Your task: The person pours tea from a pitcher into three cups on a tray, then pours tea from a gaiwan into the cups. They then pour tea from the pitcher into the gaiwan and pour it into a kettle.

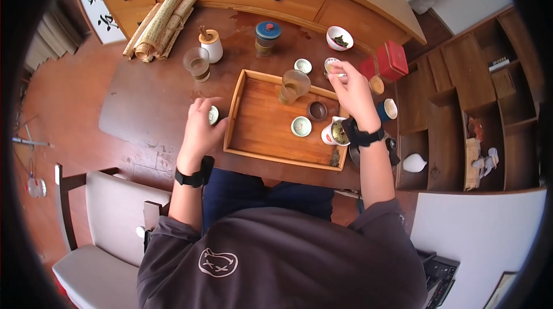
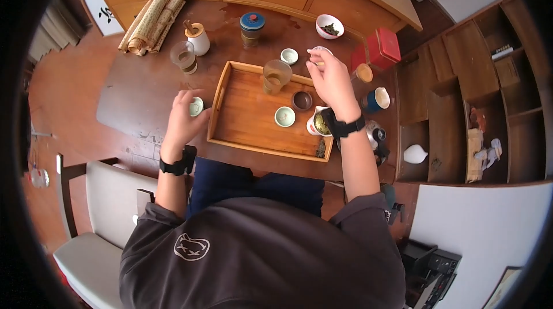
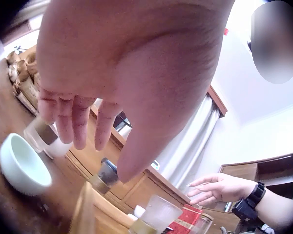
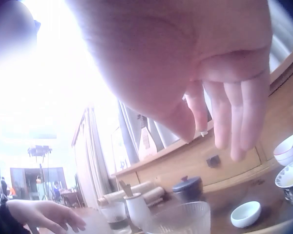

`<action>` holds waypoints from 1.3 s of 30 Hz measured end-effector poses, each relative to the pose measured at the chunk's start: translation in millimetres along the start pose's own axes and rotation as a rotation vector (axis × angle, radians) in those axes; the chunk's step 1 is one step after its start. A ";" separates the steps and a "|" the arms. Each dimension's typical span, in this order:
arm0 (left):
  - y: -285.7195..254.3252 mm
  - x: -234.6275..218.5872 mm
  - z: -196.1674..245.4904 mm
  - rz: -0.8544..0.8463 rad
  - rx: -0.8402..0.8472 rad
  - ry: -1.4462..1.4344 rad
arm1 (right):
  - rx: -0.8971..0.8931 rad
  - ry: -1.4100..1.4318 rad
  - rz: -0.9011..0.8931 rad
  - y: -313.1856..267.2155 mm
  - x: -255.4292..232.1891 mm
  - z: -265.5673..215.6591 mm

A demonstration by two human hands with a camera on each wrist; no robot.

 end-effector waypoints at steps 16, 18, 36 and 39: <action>55.3 140.2 92.1 -0.446 0.304 0.047 | 0.062 -0.343 0.273 -125.8 59.3 46.9; 57.6 152.4 93.7 -0.438 0.255 0.072 | 0.054 -0.348 0.288 -126.3 60.9 48.9; 59.7 160.7 96.7 -0.340 0.309 0.105 | 0.039 -0.363 0.317 -125.7 61.7 51.6; 57.9 119.8 117.0 -0.317 0.337 -0.010 | 0.032 -0.360 0.328 -126.4 62.0 49.7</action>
Point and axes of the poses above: each hand's wrist, its own y-axis towards the middle knuckle, its own x-axis out of the palm, z = x × y, the point moved 4 cm from there along y, towards the middle knuckle, and after that the axes turned 14 degrees about -z, right-handed, at the moved point
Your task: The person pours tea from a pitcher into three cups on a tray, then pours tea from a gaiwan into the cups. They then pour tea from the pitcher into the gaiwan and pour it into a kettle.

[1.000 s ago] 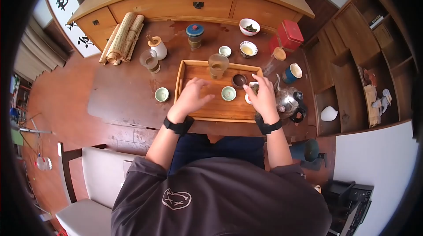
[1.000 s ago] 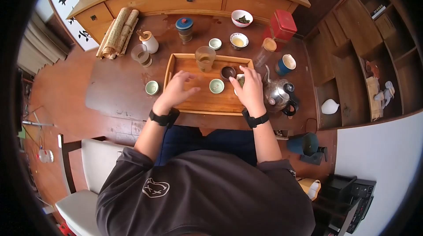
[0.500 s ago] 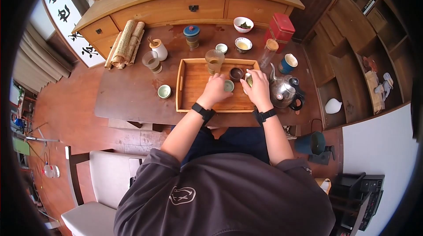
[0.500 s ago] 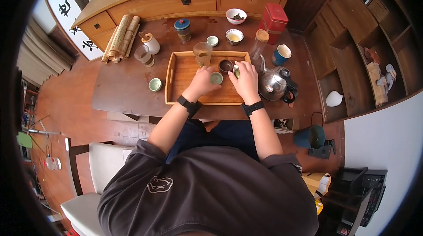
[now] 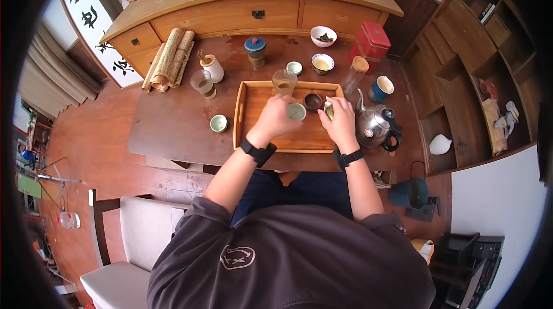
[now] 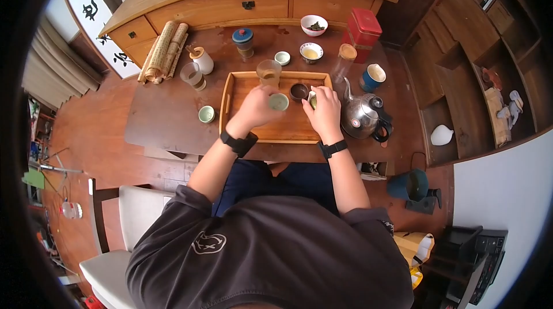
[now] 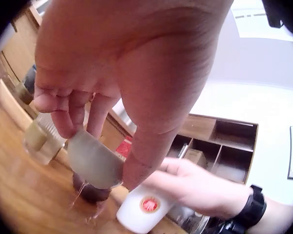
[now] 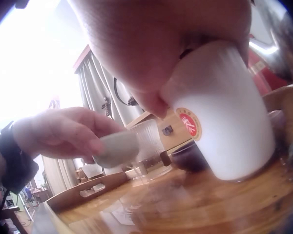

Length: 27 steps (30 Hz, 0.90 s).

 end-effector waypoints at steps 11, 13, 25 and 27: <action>56.3 -91.7 -8.9 0.045 -0.147 0.133 | 0.015 -0.003 0.013 -0.3 -1.2 -2.5; 69.3 -90.0 -11.0 0.012 -0.128 0.165 | 0.015 0.006 0.016 0.1 -1.6 -2.4; 46.4 -83.2 6.0 0.026 0.072 0.111 | 0.037 0.003 -0.005 -0.2 -2.9 -4.3; 23.9 -80.6 3.0 0.017 0.041 -0.005 | 0.042 0.006 -0.010 -0.4 -2.6 -4.6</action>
Point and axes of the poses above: each hand's wrist, its own y-axis towards the middle knuckle, its own x-axis out of the palm, z = x × y, the point moved 4 cm from there along y, towards the middle knuckle, and after that the axes turned 14 degrees about -z, right-handed, at the moved point
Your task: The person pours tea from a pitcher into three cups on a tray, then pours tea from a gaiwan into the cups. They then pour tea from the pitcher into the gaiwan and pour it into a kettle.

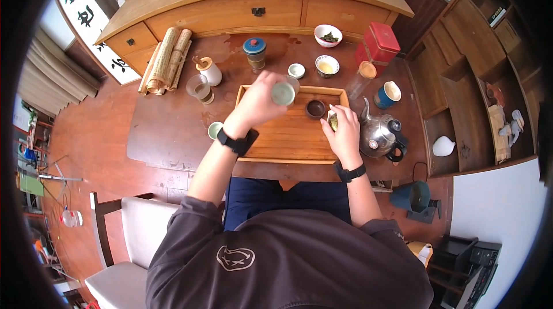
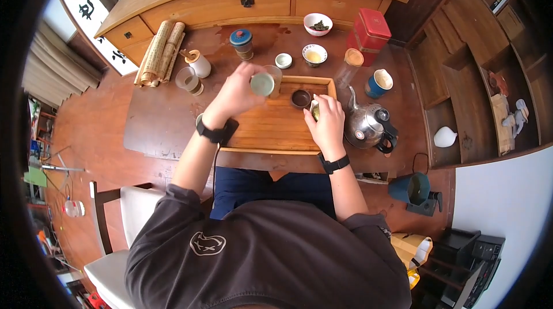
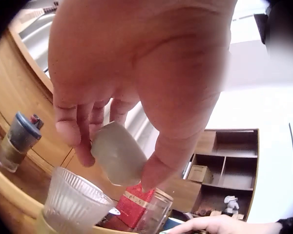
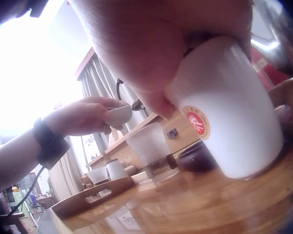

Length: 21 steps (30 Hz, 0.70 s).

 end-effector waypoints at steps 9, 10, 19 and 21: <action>-61.9 73.9 -53.6 -0.173 -0.131 -0.058 | 0.072 -0.068 -0.272 14.9 -25.2 -6.3; -63.9 77.9 -56.3 -0.173 -0.130 -0.076 | 0.070 -0.009 -0.323 21.5 -31.2 -7.3; -73.8 47.8 -35.7 -0.180 -0.131 -0.054 | -0.218 0.012 -0.513 136.8 -12.5 -8.3; -83.6 24.8 -50.7 -0.047 -0.133 -0.054 | -0.276 -0.022 -0.554 167.3 9.6 -4.6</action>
Point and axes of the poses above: each hand's wrist, its own y-axis towards the middle knuckle, its own x-axis out of the palm, z = x × y, the point moved 4 cm from there along y, towards the middle knuckle, and after that the axes turned 14 degrees about -z, right-handed, at the moved point
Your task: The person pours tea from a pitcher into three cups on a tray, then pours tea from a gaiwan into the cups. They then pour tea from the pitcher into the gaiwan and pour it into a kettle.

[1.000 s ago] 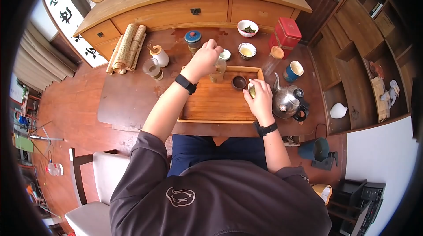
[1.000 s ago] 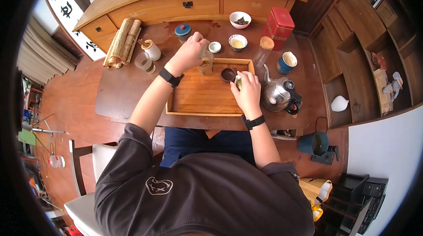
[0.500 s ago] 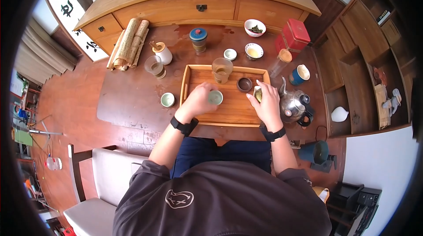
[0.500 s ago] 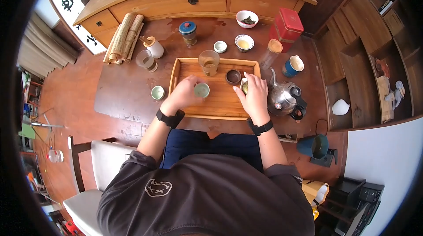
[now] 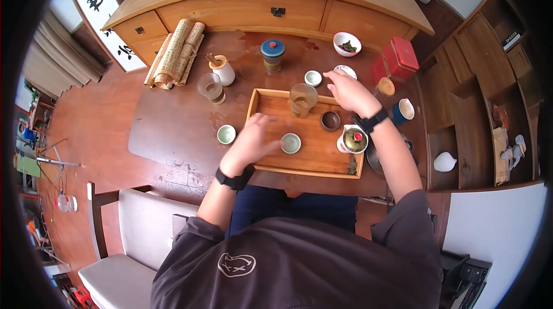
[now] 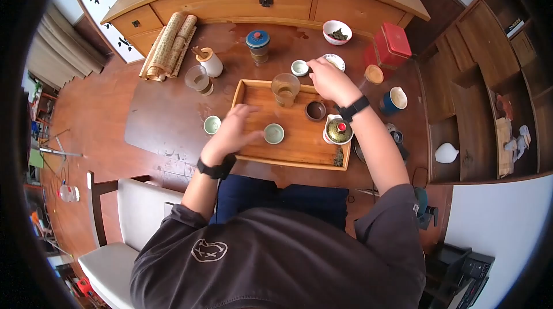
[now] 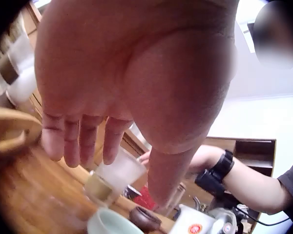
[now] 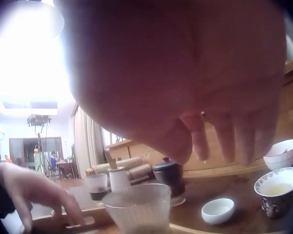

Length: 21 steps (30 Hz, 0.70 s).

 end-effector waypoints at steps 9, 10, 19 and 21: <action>-63.4 -51.9 -71.2 0.135 -0.369 0.231 | 0.017 -0.092 -0.213 102.3 50.7 42.4; -65.2 -49.1 -74.0 0.106 -0.408 0.214 | 0.049 -0.103 -0.238 107.1 56.4 43.9; -63.1 -40.7 -96.6 0.105 -0.439 0.161 | 0.095 -0.125 -0.256 112.6 65.9 56.8; -62.9 -42.6 -96.7 0.100 -0.427 0.164 | 0.094 -0.137 -0.241 110.5 63.8 57.9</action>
Point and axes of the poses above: each hand's wrist, its own y-axis towards the middle knuckle, its own x-axis out of the palm, z = x × y, the point moved 4 cm from there along y, towards the middle knuckle, and after that the axes turned 14 degrees about -z, right-handed, at the moved point
